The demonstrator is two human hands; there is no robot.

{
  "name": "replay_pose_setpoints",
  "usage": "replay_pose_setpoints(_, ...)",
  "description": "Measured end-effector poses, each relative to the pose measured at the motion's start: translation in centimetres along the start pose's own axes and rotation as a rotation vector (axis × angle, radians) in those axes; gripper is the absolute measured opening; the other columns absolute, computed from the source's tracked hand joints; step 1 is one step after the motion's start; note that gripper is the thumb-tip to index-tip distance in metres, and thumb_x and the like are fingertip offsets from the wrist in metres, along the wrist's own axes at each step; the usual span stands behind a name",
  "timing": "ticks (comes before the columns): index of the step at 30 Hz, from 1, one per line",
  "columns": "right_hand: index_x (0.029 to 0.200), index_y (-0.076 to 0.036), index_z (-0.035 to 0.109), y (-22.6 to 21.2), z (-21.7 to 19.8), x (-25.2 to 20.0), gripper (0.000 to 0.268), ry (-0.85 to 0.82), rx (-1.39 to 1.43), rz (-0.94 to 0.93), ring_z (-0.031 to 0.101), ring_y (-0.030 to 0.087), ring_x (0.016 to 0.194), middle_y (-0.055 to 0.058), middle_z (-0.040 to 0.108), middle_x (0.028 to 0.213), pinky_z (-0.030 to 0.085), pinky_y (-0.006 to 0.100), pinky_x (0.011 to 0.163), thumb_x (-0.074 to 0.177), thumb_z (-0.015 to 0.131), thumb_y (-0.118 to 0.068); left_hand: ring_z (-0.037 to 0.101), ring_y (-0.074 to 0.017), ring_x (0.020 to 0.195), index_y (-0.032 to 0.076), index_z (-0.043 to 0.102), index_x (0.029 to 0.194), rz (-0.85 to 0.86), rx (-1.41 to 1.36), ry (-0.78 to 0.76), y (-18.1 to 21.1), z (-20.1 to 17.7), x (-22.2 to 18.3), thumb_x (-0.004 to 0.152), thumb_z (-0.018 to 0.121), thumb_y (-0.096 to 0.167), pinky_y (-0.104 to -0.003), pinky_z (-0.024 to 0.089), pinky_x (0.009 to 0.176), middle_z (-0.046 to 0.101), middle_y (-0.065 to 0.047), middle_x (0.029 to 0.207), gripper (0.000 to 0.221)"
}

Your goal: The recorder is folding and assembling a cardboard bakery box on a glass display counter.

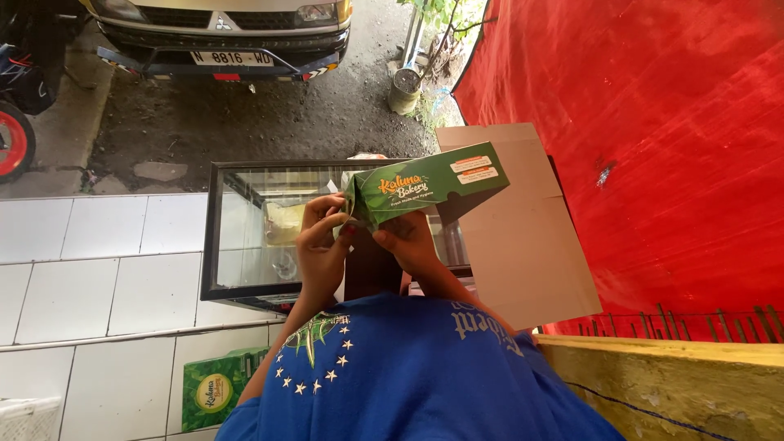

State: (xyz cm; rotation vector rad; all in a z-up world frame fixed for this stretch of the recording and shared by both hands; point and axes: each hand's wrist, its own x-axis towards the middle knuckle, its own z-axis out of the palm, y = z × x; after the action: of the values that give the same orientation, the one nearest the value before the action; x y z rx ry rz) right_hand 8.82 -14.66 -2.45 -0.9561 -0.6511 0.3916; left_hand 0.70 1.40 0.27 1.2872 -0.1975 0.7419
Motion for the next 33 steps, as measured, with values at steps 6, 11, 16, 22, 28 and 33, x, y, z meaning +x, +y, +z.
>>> replay_pose_setpoints(6,0.130,0.002,0.066,3.5,-2.3,-0.8,0.042,0.040,-0.053,0.024,0.065,0.018,0.116,0.009,0.070,0.123,0.051,0.035,0.103,0.092,0.081,-0.007,0.057,-0.0220,0.127,-0.003,0.070,0.109,-0.008,0.054,0.068,0.2,0.6,-0.5,0.091,0.071,-0.010,-0.033,0.047,0.111,0.053,-0.010,0.132,0.019)
replay_pose_setpoints(11,0.131,0.000,0.063,7.3,-3.3,-1.0,0.045,0.041,-0.010,0.012,0.064,0.020,0.122,0.010,0.068,0.126,0.052,0.036,0.107,0.090,0.080,0.003,0.059,-0.0202,0.121,-0.003,0.071,0.106,-0.001,0.140,0.094,0.1,0.9,-0.7,0.089,0.072,-0.013,-0.031,0.047,0.106,0.054,-0.010,0.128,0.019)
replay_pose_setpoints(16,0.139,-0.003,0.057,6.9,-2.6,-0.8,0.059,0.092,0.018,0.020,0.062,0.020,0.127,0.009,0.064,0.135,0.051,0.035,0.109,0.085,0.080,0.004,0.060,-0.0198,0.118,-0.002,0.072,0.104,0.001,0.176,0.099,0.2,0.6,-0.4,0.085,0.072,-0.014,-0.030,0.049,0.104,0.056,-0.010,0.126,0.023)
replay_pose_setpoints(22,0.131,-0.002,0.061,4.0,-2.4,-0.7,0.060,0.149,-0.215,0.041,0.065,0.021,0.123,0.010,0.067,0.130,0.053,0.038,0.108,0.076,0.085,0.007,0.065,-0.0246,0.120,-0.001,0.073,0.106,0.087,0.254,0.041,0.9,0.8,0.5,0.085,0.075,-0.012,-0.036,0.053,0.106,0.065,-0.012,0.121,0.024)
replay_pose_setpoints(28,0.123,0.000,0.070,3.3,-1.3,0.2,0.046,0.133,-0.299,0.017,0.069,0.021,0.117,0.010,0.073,0.123,0.056,0.037,0.105,0.080,0.085,0.005,0.068,-0.0287,0.122,0.001,0.074,0.102,0.153,0.347,0.044,0.7,1.0,1.0,0.085,0.077,-0.009,-0.040,0.054,0.107,0.071,-0.012,0.112,0.020)
replay_pose_setpoints(33,0.118,-0.001,0.069,5.5,-3.5,0.0,0.046,0.176,-0.287,0.044,0.071,0.020,0.109,0.010,0.074,0.115,0.058,0.037,0.096,0.075,0.084,0.005,0.067,-0.0286,0.119,0.000,0.072,0.105,0.111,0.317,0.067,1.2,1.0,1.4,0.087,0.075,-0.007,-0.040,0.054,0.106,0.069,-0.013,0.115,0.019)
